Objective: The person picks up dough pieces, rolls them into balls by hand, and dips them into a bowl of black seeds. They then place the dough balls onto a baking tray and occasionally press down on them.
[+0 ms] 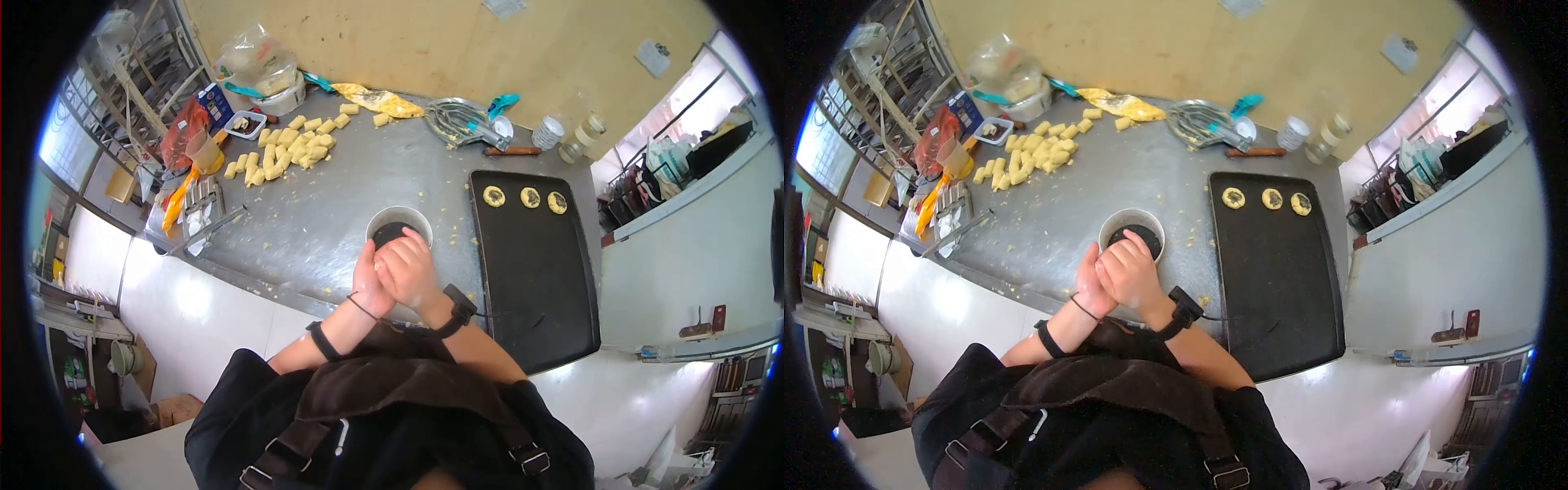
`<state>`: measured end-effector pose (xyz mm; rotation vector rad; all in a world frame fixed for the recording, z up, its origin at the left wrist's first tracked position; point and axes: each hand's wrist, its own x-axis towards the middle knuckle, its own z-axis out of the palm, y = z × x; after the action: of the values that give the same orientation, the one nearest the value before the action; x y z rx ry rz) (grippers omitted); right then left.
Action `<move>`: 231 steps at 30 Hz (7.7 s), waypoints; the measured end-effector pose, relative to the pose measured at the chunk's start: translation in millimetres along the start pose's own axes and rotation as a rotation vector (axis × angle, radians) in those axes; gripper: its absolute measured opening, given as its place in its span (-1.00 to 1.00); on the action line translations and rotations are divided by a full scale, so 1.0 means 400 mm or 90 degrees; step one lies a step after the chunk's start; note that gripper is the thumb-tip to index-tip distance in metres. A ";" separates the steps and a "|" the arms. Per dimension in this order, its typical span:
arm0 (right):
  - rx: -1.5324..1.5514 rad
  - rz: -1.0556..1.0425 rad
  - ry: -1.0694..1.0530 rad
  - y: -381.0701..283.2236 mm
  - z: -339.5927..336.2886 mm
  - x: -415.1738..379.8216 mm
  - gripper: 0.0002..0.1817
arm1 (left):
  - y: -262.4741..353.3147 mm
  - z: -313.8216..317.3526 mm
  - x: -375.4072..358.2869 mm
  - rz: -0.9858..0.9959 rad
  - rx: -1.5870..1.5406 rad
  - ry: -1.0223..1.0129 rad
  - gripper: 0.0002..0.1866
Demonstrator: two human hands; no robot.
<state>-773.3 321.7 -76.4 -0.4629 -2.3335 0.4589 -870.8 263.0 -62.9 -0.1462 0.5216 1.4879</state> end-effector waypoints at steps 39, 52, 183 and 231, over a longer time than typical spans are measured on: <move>0.356 0.026 0.196 -0.061 -0.205 0.063 -0.05 | 0.032 0.212 0.049 0.634 0.665 -0.301 -0.13; 0.332 0.066 0.184 -0.081 -0.245 0.038 -0.22 | -0.027 0.177 0.066 0.523 0.690 -0.352 -0.16; -0.370 0.597 -0.127 0.734 -0.129 -0.237 -0.16 | 0.197 -0.030 0.202 0.015 0.546 0.026 -0.52; -0.006 0.615 0.280 0.032 -0.288 0.023 -0.25 | 1.148 -0.542 0.394 0.473 1.673 0.257 -0.25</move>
<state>-696.7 359.5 2.7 -1.5321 -1.5665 0.6877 -1369.5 362.8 -218.3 1.9368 2.5001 0.2653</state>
